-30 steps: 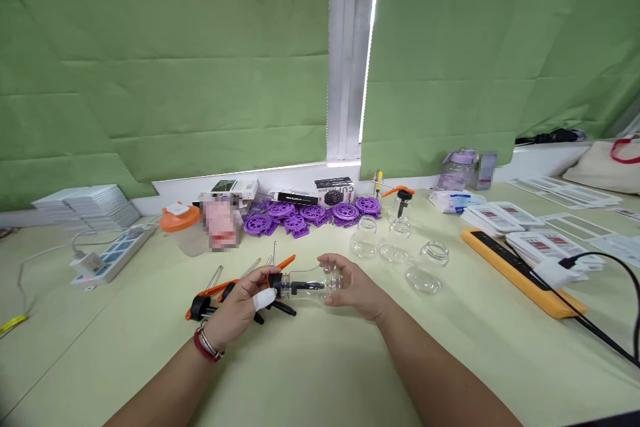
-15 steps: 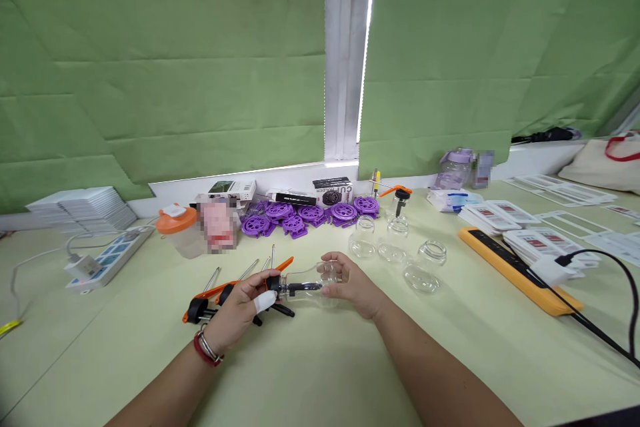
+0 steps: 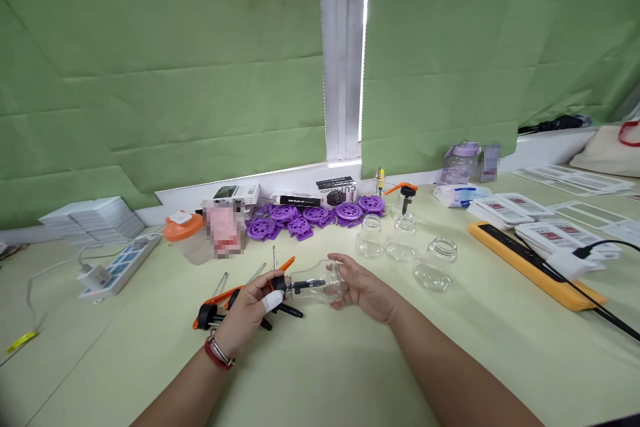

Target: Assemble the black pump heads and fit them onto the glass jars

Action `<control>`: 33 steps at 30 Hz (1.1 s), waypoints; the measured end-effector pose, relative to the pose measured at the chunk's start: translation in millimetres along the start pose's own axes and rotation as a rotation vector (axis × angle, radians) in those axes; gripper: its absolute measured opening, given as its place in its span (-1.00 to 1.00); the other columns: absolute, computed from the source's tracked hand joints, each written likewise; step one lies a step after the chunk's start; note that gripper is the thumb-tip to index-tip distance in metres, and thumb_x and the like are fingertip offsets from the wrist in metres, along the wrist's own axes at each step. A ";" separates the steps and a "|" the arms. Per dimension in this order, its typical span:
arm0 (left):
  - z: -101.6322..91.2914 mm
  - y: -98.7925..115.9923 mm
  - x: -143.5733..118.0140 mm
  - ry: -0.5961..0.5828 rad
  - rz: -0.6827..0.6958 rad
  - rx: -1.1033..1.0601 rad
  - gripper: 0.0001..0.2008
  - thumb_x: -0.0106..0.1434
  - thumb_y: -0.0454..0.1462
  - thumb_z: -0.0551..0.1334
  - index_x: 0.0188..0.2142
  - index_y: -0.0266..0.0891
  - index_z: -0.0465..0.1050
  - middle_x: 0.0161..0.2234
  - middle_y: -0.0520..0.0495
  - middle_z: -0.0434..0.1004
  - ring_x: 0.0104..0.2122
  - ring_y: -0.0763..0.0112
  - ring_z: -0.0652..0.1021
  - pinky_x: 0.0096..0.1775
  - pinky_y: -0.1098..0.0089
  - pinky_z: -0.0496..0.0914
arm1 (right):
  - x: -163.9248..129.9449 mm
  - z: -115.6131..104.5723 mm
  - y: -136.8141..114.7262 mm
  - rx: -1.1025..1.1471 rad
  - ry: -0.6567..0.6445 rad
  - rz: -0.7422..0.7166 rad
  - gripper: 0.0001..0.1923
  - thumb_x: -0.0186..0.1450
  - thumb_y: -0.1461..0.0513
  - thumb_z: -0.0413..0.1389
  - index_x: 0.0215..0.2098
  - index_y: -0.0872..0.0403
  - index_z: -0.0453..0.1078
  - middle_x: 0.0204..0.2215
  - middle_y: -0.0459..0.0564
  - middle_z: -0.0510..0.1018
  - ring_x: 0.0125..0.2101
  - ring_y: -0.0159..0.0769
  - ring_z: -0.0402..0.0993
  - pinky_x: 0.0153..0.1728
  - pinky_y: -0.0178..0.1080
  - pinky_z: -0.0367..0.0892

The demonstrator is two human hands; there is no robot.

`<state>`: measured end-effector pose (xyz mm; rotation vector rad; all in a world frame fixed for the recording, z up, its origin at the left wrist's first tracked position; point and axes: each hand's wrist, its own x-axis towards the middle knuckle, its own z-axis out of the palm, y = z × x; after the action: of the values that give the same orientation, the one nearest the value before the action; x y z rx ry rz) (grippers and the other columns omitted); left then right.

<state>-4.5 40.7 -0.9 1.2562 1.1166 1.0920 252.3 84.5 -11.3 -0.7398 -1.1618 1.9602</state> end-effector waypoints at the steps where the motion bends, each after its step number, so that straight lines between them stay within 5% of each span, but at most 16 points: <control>1: -0.7 0.2 0.1 0.003 0.003 -0.008 -0.55 0.06 -0.19 0.32 -0.03 -0.20 0.40 -0.17 -0.08 0.49 -0.22 0.34 0.47 -0.09 0.29 0.34 | -0.7 -1.1 -0.6 -0.002 -0.021 -0.015 -0.48 0.18 0.10 0.18 0.09 -0.13 0.20 0.13 0.02 0.21 -0.17 -0.20 0.50 -0.27 -0.14 0.43; 6: 0.1 0.0 -0.4 0.000 -0.001 -0.043 -0.54 0.06 -0.19 0.32 -0.02 -0.19 0.39 -0.16 -0.07 0.49 -0.22 0.35 0.48 -0.08 0.29 0.34 | 4.4 -5.1 7.4 -0.096 0.019 0.019 -0.57 0.24 -0.01 0.08 -0.01 0.03 0.29 -0.17 0.07 0.47 -0.47 -0.30 0.54 -0.69 -0.40 0.23; 11: 3.0 -2.6 -1.2 -0.014 -0.006 -0.043 -0.55 0.06 -0.21 0.31 -0.03 -0.20 0.40 -0.20 -0.06 0.50 -0.23 0.35 0.48 -0.07 0.26 0.33 | 10.1 -2.4 13.9 -0.202 0.159 0.092 -0.48 0.27 -0.15 -0.09 -0.15 0.12 0.29 -0.50 -0.02 0.49 -0.69 -0.45 0.37 -0.78 -0.45 0.08; 14: 2.6 -3.7 -0.7 -0.007 0.009 -0.037 -0.56 0.06 -0.21 0.31 -0.03 -0.20 0.40 -0.18 -0.07 0.49 -0.21 0.33 0.47 -0.07 0.25 0.33 | 5.8 0.7 9.2 -0.188 0.127 0.066 -0.44 0.26 -0.17 -0.11 0.01 0.03 0.18 -0.45 -0.02 0.51 -0.59 -0.34 0.48 -0.70 -0.39 0.24; 19: 3.1 -0.3 -0.5 0.023 0.003 -0.035 -0.54 0.06 -0.20 0.31 -0.02 -0.20 0.41 -0.17 -0.07 0.49 -0.21 0.33 0.47 -0.08 0.27 0.32 | -2.9 -2.8 0.6 -0.122 -0.041 0.049 -0.27 0.17 0.03 0.19 0.20 -0.10 -0.03 -0.16 0.07 0.51 -0.40 -0.24 0.56 -0.56 -0.33 0.35; 24: 5.5 -1.5 -0.3 0.010 0.005 -0.028 -0.54 0.06 -0.19 0.31 -0.02 -0.20 0.40 -0.16 -0.09 0.49 -0.19 0.31 0.46 -0.07 0.25 0.31 | 5.8 -10.5 11.6 -0.201 0.041 0.056 -0.52 0.26 -0.11 -0.02 -0.13 0.11 0.29 -0.52 -0.01 0.51 -0.74 -0.51 0.26 -0.78 -0.46 -0.01; 28: 5.0 -5.2 0.7 0.023 0.007 0.002 -0.54 0.07 -0.19 0.31 -0.01 -0.21 0.38 -0.15 -0.11 0.49 -0.19 0.31 0.46 -0.07 0.25 0.31 | 11.8 -7.6 19.6 -0.184 0.114 0.031 -0.46 0.24 -0.16 -0.04 -0.30 0.15 0.38 -0.46 0.04 0.49 -0.52 -0.36 0.44 -0.67 -0.39 0.25; 30: 4.4 -4.9 1.1 0.059 0.009 0.016 -0.54 0.05 -0.19 0.32 -0.03 -0.21 0.39 -0.15 -0.10 0.49 -0.19 0.31 0.46 -0.08 0.27 0.32 | 10.2 -4.2 18.2 -0.121 0.105 -0.011 -0.48 0.25 -0.13 -0.02 -0.10 0.10 0.37 -0.30 0.08 0.49 -0.32 -0.24 0.49 -0.50 -0.28 0.40; 33: 4.0 -1.3 0.8 0.098 0.004 0.017 -0.53 0.04 -0.17 0.32 -0.04 -0.23 0.39 -0.18 -0.11 0.50 -0.21 0.31 0.47 -0.12 0.28 0.34 | 4.4 -1.1 11.5 -0.062 0.026 -0.023 -0.37 0.25 -0.01 0.09 0.23 -0.10 0.06 -0.14 0.07 0.46 -0.18 -0.19 0.48 -0.32 -0.16 0.42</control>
<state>-0.4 40.9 -2.2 1.2292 1.1999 1.1600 247.2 84.8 -22.6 -0.7781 -1.2147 1.8985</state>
